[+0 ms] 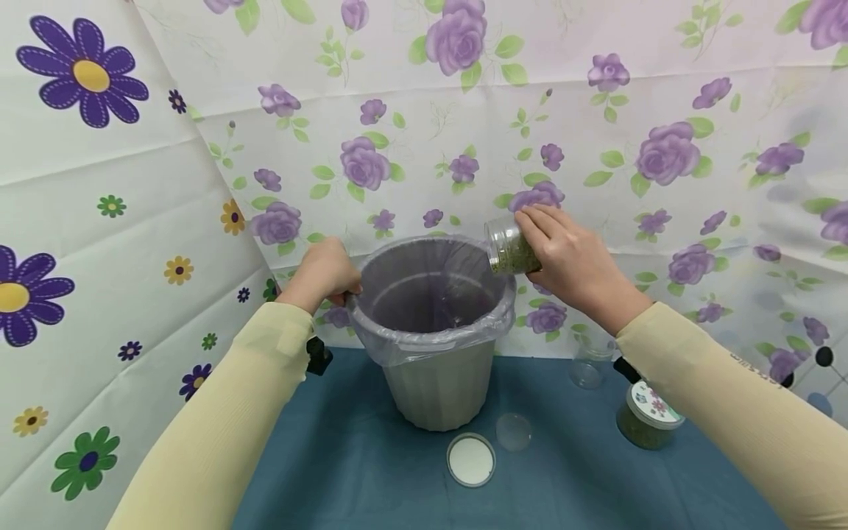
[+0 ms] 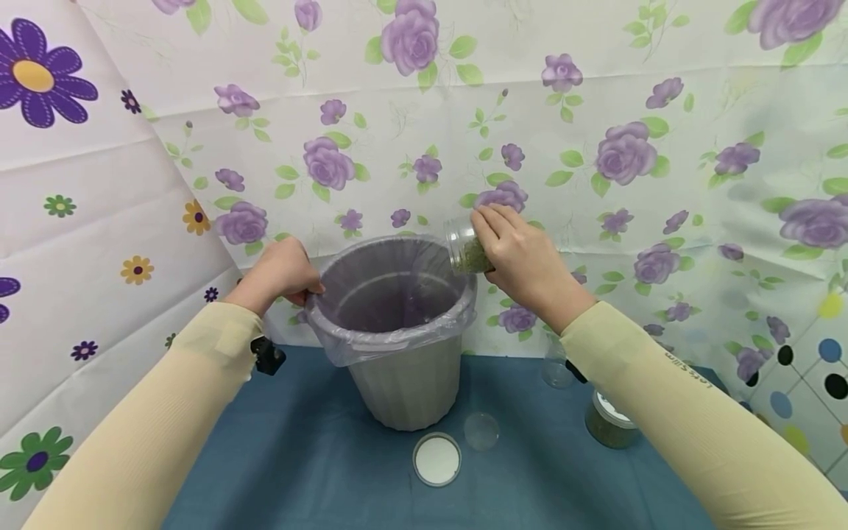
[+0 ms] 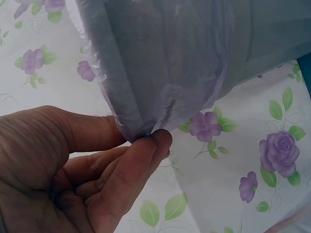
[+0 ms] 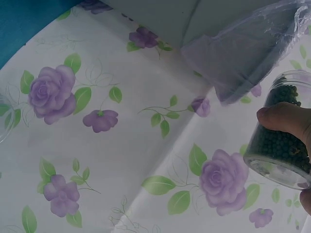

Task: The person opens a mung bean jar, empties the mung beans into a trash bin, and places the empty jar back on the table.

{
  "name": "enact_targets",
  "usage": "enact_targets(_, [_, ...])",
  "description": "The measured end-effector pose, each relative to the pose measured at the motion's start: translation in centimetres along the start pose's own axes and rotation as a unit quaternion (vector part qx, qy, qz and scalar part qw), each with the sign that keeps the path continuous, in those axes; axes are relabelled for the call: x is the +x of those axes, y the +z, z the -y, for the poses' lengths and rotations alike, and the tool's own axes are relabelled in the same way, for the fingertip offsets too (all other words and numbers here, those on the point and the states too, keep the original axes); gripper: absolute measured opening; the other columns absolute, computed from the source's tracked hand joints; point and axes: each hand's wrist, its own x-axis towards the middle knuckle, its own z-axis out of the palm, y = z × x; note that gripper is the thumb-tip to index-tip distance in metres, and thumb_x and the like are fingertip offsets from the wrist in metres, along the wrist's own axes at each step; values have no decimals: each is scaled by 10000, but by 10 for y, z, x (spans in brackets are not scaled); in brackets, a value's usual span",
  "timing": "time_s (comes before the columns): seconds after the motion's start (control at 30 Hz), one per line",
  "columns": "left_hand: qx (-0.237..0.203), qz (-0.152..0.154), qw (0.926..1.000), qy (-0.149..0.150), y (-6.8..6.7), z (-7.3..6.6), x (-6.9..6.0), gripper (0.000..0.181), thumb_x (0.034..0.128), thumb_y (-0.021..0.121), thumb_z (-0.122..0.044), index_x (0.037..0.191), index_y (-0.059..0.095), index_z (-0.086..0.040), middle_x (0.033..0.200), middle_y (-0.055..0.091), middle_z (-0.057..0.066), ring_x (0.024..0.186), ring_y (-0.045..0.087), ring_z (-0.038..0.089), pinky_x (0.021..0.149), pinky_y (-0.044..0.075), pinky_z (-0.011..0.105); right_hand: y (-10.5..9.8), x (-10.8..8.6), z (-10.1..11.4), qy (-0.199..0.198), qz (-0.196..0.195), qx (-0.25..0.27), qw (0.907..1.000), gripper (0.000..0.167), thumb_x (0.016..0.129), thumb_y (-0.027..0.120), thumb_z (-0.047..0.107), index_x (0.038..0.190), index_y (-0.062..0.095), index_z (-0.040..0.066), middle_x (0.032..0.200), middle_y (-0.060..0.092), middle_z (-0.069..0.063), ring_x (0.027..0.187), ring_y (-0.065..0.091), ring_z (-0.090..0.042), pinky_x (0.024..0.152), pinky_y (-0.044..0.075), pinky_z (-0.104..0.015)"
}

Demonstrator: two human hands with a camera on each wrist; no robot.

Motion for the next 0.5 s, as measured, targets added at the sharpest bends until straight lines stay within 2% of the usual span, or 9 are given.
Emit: enact_targets(0.5, [61, -50, 10000, 19, 1, -1, 0, 144, 777, 694, -126, 801, 645, 7, 642, 695, 126, 606, 703, 234, 492, 528, 267, 1, -1, 1, -4, -5, 14, 10000, 910, 524, 910, 111, 1317, 486, -28, 1315, 540, -202, 1245, 487, -350, 980, 455, -454])
